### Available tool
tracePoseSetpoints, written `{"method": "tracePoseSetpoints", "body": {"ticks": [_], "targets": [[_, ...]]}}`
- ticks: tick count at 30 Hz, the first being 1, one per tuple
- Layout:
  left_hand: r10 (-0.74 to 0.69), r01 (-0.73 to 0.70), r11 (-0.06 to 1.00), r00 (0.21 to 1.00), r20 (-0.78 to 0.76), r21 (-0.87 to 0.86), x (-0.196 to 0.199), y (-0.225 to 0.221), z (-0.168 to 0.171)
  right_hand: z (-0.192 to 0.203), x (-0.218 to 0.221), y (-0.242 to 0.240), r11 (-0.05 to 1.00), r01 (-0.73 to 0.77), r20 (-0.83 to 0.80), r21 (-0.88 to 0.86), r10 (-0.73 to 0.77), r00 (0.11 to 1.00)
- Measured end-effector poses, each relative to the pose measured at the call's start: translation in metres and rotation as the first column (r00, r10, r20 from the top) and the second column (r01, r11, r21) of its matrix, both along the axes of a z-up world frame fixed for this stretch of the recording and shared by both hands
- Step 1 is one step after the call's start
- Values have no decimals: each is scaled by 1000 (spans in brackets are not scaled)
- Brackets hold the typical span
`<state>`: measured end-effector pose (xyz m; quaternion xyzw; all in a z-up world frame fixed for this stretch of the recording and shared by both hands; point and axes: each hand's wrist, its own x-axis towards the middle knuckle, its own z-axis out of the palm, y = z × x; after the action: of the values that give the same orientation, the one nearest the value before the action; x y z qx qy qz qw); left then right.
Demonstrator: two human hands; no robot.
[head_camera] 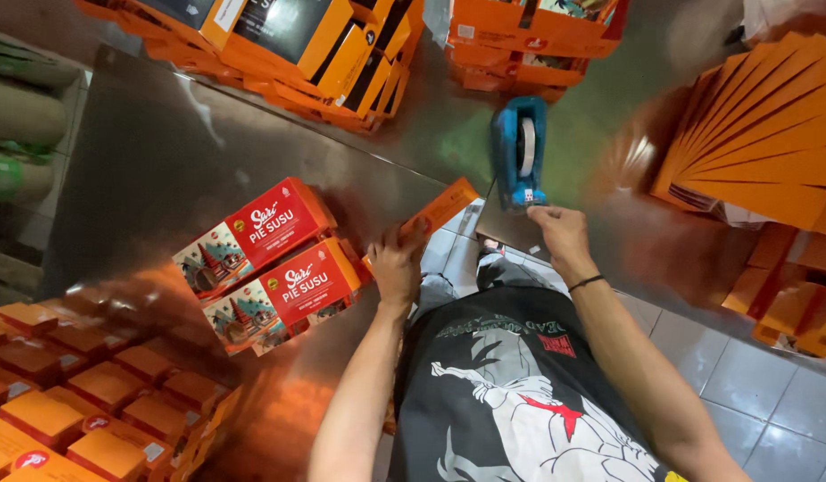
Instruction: The person tapes orange boxes shut using a tape dispenser and stacks them on a metal table, then refills a tape roll by hand.
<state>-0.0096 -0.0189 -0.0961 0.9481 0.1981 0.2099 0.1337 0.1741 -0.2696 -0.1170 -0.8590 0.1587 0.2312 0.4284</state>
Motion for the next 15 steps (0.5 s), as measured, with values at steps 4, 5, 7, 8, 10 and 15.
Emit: {"method": "tracePoseSetpoints", "body": {"ticks": [4, 5, 7, 8, 10, 15], "targets": [[1, -1, 999, 1000, -14, 32, 1, 2, 4, -1, -5, -3, 998, 55, -32, 37, -54, 998], [-1, 1, 1000, 1000, -15, 31, 2, 2, 2, -1, -3, -3, 998, 57, -34, 36, -56, 998], [-5, 5, 1000, 1000, -12, 18, 0, 3, -1, -2, -3, -2, 995, 89, -32, 48, -87, 996], [-10, 11, 1000, 1000, -9, 17, 1, 4, 1, -3, -3, 0, 994, 95, -29, 47, -93, 995], [-11, 10, 1000, 1000, -22, -10, 0, 3, 7, -6, -4, 4, 985, 137, -9, 110, -137, 991], [-8, 8, 1000, 999, -33, -2, -2, 3, 8, 27, -7, 12, 995, -61, 245, -81, 79, 966]]}}
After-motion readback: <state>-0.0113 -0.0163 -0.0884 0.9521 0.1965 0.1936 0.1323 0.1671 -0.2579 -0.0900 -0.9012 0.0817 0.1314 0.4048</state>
